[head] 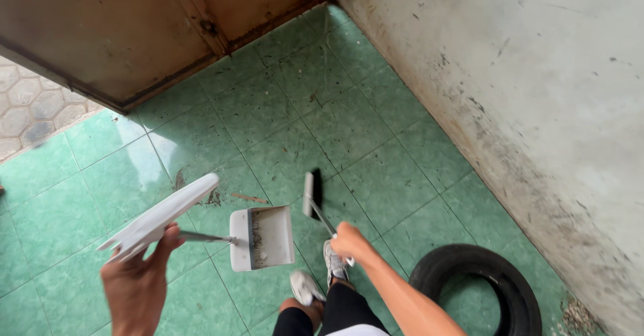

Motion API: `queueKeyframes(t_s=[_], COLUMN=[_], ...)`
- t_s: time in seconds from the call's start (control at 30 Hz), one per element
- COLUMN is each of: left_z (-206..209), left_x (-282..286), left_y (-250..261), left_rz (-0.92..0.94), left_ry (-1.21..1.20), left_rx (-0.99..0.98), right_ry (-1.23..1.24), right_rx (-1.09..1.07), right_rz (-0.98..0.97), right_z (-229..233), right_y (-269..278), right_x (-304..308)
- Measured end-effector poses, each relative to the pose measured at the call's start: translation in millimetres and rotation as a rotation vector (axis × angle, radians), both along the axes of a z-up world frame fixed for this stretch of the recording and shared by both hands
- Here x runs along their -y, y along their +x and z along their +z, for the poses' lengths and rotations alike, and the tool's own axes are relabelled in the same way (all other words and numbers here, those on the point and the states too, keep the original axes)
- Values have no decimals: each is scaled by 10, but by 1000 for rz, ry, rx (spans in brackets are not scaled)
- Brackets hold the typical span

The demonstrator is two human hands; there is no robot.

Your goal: The person sweeps dirt and debris from a tiled floor using a floor squeegee and collects the waste into a dustpan. The person moves through an indoor area containing a tire and into a garage with a motorcycle.

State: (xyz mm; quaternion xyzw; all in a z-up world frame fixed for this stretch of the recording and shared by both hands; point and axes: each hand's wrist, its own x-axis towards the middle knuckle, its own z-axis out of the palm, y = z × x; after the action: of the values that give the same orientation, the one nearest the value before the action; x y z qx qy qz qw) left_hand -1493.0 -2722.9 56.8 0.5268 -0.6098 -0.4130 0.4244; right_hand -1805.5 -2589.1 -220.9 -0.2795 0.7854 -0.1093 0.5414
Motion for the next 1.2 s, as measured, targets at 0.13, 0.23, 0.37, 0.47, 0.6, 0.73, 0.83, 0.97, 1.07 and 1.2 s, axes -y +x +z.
queueKeyframes(t_s=[0.13, 0.23, 0.37, 0.47, 0.6, 0.73, 0.83, 0.97, 1.07, 1.2], left_z=[-41, -99, -186, -222, -244, -272, -262, -212, -165, -148], left_x=[376, 702, 1174, 1475, 1780, 2014, 2183, 2400, 2580, 2842], left_y=[-28, -52, -47, -9, 28, 56, 60, 34, -95, -448], left_rz=[66, 58, 59, 53, 64, 78, 70, 82, 74, 68], left_ry=[-15, -30, -13, 19, 10, 17, 6, -24, -35, -30], left_rx=[-62, -90, -60, -24, -71, -34, -65, -1, -18, -13], right_ry=[-222, -177, -53, 105, 37, 71, 50, 5, -78, -79], right_rx=[278, 277, -71, -333, -683, -417, -239, 127, 478, 405], right_rz=[-239, -321, -259, -127, 169, 550, 461, 2, -314, -495], right_z=[-294, 18, 687, 741, 24, -334, -104, 19, 154, 643], right_y=[-358, -916, -1569, -1818, -1570, -558, 36, -68, -713, -1587], right_x=[395, 122, -175, -222, 59, 756, 1384, 2178, 2091, 1177])
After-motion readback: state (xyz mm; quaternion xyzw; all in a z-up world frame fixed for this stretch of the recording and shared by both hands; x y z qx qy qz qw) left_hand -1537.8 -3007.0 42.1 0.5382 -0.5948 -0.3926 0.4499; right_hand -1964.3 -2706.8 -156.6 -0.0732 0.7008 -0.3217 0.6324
